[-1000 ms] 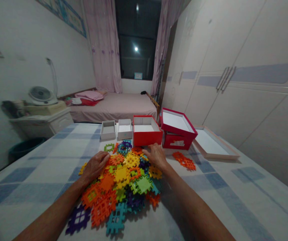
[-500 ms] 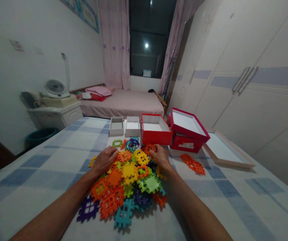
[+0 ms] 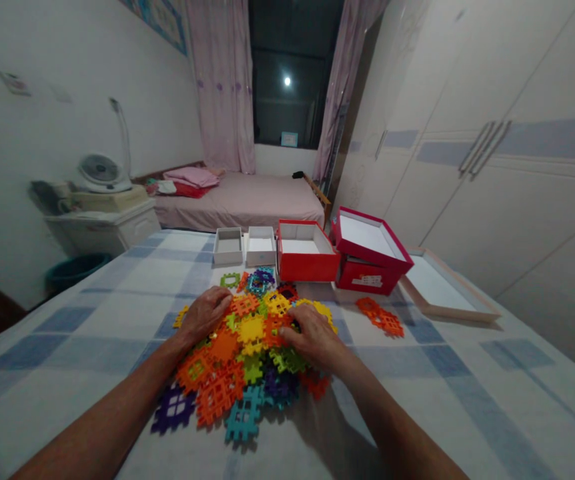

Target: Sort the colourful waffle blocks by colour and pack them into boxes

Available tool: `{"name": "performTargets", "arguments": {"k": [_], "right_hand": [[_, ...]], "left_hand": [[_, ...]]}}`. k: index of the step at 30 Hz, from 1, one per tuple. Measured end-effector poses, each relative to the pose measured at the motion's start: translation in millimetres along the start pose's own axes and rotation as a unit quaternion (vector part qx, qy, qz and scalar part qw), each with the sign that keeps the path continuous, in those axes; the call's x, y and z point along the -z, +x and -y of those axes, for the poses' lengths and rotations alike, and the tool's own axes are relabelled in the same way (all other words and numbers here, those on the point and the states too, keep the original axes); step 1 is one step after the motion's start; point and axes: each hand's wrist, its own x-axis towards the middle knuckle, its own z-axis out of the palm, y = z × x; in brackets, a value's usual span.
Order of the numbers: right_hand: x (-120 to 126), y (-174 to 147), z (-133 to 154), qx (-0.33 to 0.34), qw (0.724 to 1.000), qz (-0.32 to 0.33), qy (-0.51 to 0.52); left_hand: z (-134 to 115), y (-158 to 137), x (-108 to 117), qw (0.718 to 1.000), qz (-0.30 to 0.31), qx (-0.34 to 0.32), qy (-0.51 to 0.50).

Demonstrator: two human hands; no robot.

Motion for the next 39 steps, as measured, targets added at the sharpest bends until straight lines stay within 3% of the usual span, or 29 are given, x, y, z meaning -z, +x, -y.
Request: {"name": "performTargets", "arguments": {"k": [4, 9, 13, 17, 20, 24, 26, 28, 31, 35, 39], "right_hand": [[-6.1, 1.5, -7.4, -0.023, 0.997, -0.042, 0.064], [2.2, -0.9, -9.6, -0.018, 0.962, -0.022, 0.273], [18.4, -2.6, -37.1, -0.057, 0.931, -0.124, 0.339], [44.1, -8.7, -104.8, -0.134, 0.911, -0.236, 0.311], [61.9, -16.8, -150.6, -0.213, 0.908, -0.293, 0.209], [68.7, -15.1, -161.2, -0.227, 0.903, -0.364, 0.011], [61.9, -3.4, -145.1, -0.193, 0.928, -0.317, -0.041], [48.7, 15.5, -122.3, -0.15, 0.964, -0.216, -0.038], [22.4, 50.5, -89.5, -0.112, 0.985, -0.127, -0.02], [-9.6, 85.7, -63.5, -0.112, 0.989, -0.093, -0.018], [-25.6, 95.0, -59.9, -0.126, 0.988, -0.089, 0.011]], "left_hand": [[0.5, -0.3, -0.3, 1.0, -0.004, -0.003, 0.004], [0.7, 0.9, -0.7, 1.0, -0.004, -0.003, 0.006], [0.9, 1.4, -0.4, 1.0, -0.004, -0.004, 0.002], [1.4, 1.3, 0.1, 1.0, 0.005, 0.002, 0.004], [2.0, 1.2, 0.1, 1.0, 0.011, 0.007, 0.007], [3.6, 1.2, -0.9, 1.0, 0.012, 0.001, 0.001], [4.4, 1.2, -1.4, 1.0, 0.014, -0.002, -0.001], [4.9, 1.4, -1.6, 1.0, 0.015, -0.001, 0.001], [4.8, 1.4, -1.4, 1.0, 0.015, -0.001, 0.003], [3.0, 1.2, -0.3, 1.0, -0.004, -0.005, -0.007], [-0.9, 1.4, 1.2, 0.997, -0.048, -0.05, -0.034]]}}
